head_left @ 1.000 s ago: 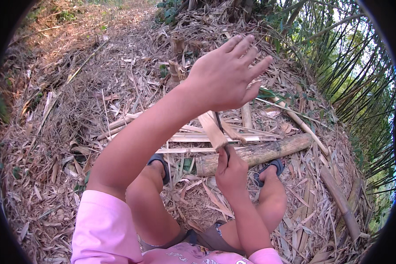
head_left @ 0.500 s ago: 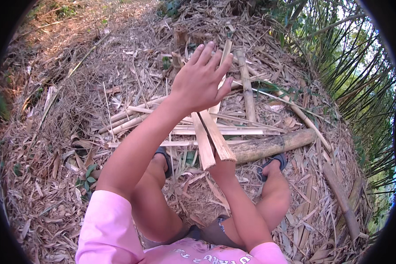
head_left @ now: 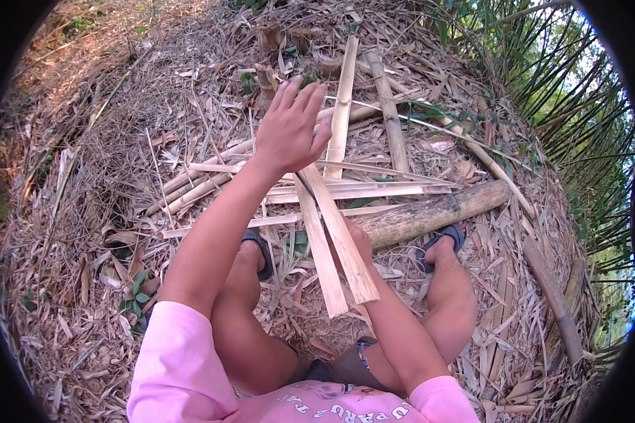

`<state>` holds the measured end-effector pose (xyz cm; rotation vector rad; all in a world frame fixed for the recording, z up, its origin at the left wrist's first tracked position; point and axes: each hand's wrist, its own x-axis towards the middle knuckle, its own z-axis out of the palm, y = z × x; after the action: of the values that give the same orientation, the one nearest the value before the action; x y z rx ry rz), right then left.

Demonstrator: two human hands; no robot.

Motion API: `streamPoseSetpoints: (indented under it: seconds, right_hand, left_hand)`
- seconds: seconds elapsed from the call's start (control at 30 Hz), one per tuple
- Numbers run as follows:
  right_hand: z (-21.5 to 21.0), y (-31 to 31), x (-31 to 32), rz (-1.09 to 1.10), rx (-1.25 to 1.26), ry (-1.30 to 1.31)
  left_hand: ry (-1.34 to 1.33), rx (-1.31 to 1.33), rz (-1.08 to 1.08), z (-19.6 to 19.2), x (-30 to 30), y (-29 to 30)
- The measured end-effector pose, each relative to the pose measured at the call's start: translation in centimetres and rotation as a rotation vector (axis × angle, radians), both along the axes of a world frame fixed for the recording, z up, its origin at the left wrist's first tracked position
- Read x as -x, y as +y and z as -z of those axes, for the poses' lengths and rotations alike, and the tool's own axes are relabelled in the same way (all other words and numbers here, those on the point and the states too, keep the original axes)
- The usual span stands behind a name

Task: The person shaves a strip of bamboo using a machete and then splits the bamboo strip into thinner pieces by hand and with the blade while sitting on the ground.

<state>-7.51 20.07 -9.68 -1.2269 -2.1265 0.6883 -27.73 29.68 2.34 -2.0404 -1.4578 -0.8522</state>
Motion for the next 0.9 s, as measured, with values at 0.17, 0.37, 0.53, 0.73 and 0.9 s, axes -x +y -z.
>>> streamPoseSetpoints:
  seconds: [0.17,0.37,0.53,0.73,0.9]
  right_hand:
    - [2.3,2.2,0.8,-0.029,-0.066,0.004]
    - [4.1,2.0,2.3,-0.041,-0.055,-0.028]
    - [5.5,3.1,3.4,-0.049,-0.074,0.046]
    - [6.7,4.0,3.8,-0.098,-0.073,0.043]
    - [7.6,4.8,4.3,-0.084,-0.060,0.058]
  left_hand:
    - [-0.003,0.026,-0.035,0.8,1.1,1.5]
    - [-0.004,0.044,-0.032,3.6,2.3,1.3]
    - [-0.003,0.004,0.008,3.9,3.4,2.1]
    - [0.032,0.064,-0.018,5.2,3.2,3.4]
    - [0.038,0.003,0.037,5.5,4.0,3.6]
